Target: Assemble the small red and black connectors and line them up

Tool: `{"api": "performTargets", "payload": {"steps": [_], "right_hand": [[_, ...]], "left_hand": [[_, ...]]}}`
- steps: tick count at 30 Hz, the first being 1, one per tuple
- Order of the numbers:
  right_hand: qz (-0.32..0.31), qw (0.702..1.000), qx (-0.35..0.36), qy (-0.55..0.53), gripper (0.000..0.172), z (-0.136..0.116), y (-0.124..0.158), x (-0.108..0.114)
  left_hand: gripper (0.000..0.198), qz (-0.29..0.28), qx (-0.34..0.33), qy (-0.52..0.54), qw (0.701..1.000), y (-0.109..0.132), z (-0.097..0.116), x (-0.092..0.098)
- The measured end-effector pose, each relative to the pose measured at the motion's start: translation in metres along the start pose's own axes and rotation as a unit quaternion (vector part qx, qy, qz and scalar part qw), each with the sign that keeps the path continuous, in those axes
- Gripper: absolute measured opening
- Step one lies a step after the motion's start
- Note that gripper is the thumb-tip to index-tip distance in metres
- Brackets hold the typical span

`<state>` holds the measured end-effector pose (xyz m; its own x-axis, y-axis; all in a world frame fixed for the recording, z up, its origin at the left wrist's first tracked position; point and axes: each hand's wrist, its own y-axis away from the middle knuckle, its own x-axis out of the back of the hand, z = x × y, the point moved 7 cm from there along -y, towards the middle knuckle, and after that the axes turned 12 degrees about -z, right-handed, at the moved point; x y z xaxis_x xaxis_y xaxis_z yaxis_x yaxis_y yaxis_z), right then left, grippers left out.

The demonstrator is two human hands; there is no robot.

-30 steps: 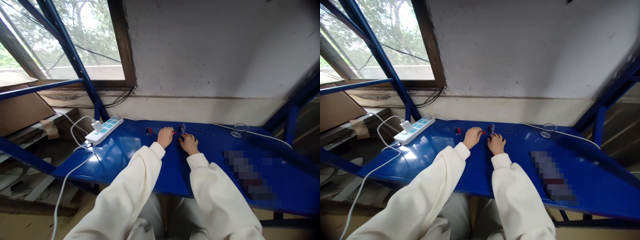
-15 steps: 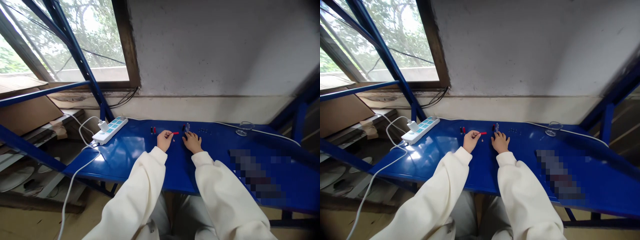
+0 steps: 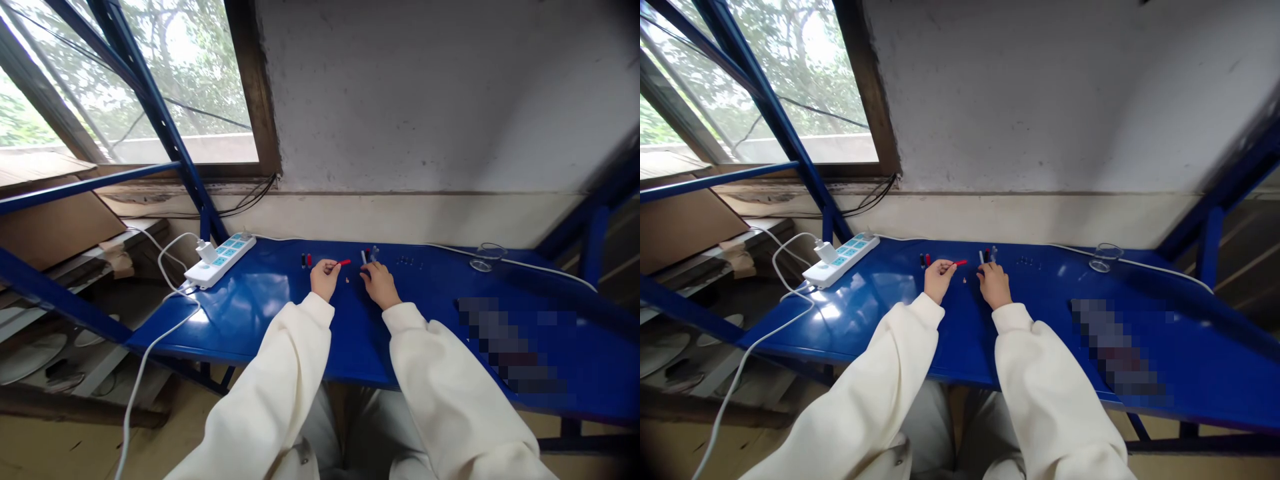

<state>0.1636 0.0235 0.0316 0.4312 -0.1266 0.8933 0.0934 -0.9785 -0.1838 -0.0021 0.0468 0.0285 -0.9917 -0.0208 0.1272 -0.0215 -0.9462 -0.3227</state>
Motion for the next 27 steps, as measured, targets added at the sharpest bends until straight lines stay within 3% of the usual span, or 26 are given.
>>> {"api": "performTargets", "payload": {"steps": [3,6,20,23,27], "right_hand": [[0.081,0.993,0.057,-0.060,0.025,-0.012,0.004,0.016],[0.128,0.983,0.068,-0.114,0.025,-0.013,0.007,0.024],[0.149,0.953,0.082,-0.250,0.024,-0.006,0.009,0.028],[0.147,0.949,0.076,-0.268,0.025,-0.004,0.008,0.027],[0.150,0.948,0.070,-0.273,0.026,-0.003,0.008,0.027]], "left_hand": [[0.014,-0.006,0.006,0.017,1.000,-0.003,-0.010,-0.001],[0.015,-0.009,0.011,0.024,1.000,-0.004,-0.014,-0.002],[0.014,-0.016,0.032,0.047,0.998,-0.002,-0.008,-0.002],[0.024,-0.056,0.050,0.085,0.994,-0.002,-0.006,-0.008],[0.041,-0.166,0.068,0.144,0.973,0.003,-0.002,-0.026]]}}
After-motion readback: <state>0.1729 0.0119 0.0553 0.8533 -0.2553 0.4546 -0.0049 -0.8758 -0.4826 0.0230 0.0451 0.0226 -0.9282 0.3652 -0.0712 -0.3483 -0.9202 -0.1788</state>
